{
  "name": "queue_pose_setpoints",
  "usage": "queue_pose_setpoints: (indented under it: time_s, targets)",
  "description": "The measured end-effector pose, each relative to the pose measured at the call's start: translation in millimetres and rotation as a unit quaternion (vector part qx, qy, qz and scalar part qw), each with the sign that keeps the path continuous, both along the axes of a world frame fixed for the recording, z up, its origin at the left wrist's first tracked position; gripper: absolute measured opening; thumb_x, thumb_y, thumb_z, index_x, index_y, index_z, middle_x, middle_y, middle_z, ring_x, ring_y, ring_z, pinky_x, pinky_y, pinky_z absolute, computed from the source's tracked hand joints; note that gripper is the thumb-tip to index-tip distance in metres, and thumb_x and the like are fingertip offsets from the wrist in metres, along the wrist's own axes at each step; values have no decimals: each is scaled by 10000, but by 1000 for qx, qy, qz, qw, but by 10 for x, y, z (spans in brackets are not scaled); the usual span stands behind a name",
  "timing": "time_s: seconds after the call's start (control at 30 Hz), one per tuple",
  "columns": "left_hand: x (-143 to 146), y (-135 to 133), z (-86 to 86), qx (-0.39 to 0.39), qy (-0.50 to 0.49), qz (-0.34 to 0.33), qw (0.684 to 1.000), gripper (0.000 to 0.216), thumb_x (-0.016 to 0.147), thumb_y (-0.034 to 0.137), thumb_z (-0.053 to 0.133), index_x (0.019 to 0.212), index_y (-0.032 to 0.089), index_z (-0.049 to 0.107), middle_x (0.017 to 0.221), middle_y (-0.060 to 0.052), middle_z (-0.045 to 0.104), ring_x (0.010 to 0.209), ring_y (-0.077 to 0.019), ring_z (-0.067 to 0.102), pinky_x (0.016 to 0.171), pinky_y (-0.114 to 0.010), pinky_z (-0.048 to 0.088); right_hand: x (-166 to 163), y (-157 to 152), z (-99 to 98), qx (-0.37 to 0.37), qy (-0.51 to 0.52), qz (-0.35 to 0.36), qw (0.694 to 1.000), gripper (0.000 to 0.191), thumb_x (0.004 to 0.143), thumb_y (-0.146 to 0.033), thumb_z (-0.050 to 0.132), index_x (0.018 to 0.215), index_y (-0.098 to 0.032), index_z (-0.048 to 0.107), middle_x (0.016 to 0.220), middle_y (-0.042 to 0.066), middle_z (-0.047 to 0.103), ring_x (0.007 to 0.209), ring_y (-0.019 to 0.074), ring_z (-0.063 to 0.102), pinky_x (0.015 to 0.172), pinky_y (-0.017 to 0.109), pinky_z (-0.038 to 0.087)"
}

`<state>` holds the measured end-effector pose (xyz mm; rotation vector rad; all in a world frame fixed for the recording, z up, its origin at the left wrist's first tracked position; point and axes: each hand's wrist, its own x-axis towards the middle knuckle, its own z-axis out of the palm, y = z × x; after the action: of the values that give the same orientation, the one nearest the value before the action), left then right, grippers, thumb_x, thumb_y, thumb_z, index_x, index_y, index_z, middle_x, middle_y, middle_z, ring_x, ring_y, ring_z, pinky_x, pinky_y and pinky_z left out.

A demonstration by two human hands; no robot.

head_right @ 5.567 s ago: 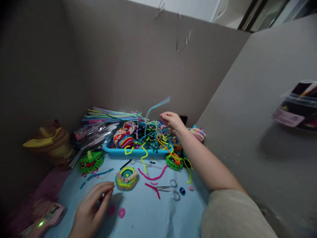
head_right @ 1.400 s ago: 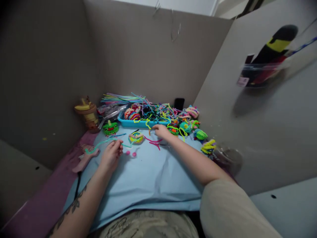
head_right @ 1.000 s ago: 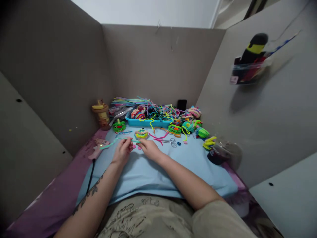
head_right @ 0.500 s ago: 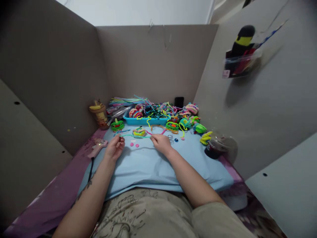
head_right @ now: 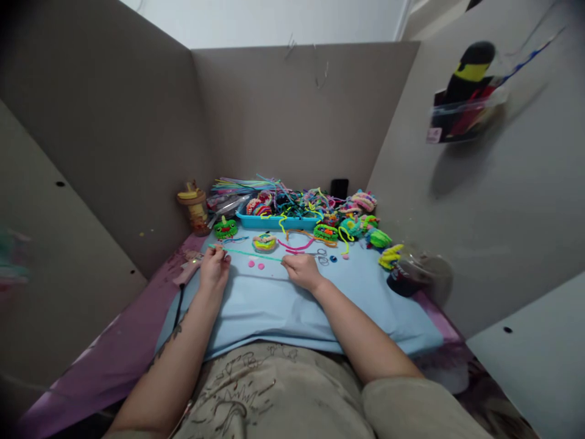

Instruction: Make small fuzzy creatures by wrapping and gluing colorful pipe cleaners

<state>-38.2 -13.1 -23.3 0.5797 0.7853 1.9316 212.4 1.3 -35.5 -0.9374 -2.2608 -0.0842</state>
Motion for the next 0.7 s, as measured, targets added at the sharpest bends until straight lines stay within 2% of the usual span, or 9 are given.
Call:
queue_pose_setpoints:
  time_s: [0.1,0.27,0.37,0.5,0.6,0.63,0.7]
  targets:
    - [8,3,-15,2,5,1,1000,298,569,190,734,694,174,464,682,69,502,561,-22,490,475,-130,349,2,13,-26,-16,5,-10,1000,307,869,-272,416,643,-189,606,546,14,582,532,128,500,557,236,281]
    - [72,-34,-28,-28,48,-65,996,345,638,339,734,779,197,453,787,17,632,657,-79,604,508,-154,419,30,67,-66,-80,52,-38,995,297,871,-286,404,681,-193,612,615,16,615,587,136,541,563,219,313]
    - [91,-51,-39,-30,55,-85,994,413,564,285,790,777,193,448,764,24,644,662,-79,621,611,-183,478,21,77,-73,-102,54,-60,991,296,875,-300,405,696,-193,615,637,15,624,607,136,553,576,217,329]
    - [94,-56,-52,-12,59,-83,995,446,511,242,814,784,185,466,744,29,636,655,-69,614,680,-208,494,-15,86,-70,-118,-5,-98,988,300,883,-305,399,724,-199,631,698,28,651,668,153,564,610,234,345]
    - [123,-68,-62,-2,80,-65,995,458,524,239,807,830,192,469,668,56,597,615,-67,594,676,-221,495,-56,58,-32,-101,-43,-146,983,203,835,-282,480,886,-197,656,870,73,670,870,218,560,771,313,379]
    - [145,-78,-65,1,94,-60,994,454,538,245,801,843,193,468,647,64,583,597,-66,585,668,-224,494,-81,30,-6,-86,-47,-158,983,221,805,-276,524,968,-194,647,950,92,660,957,247,535,857,373,359]
    - [208,-107,-69,5,120,-53,991,448,570,258,785,878,195,466,627,74,564,565,-66,572,646,-228,490,-156,-57,57,-53,-44,-158,985,380,753,-287,600,1121,-192,593,1090,119,614,1094,295,464,996,510,229]
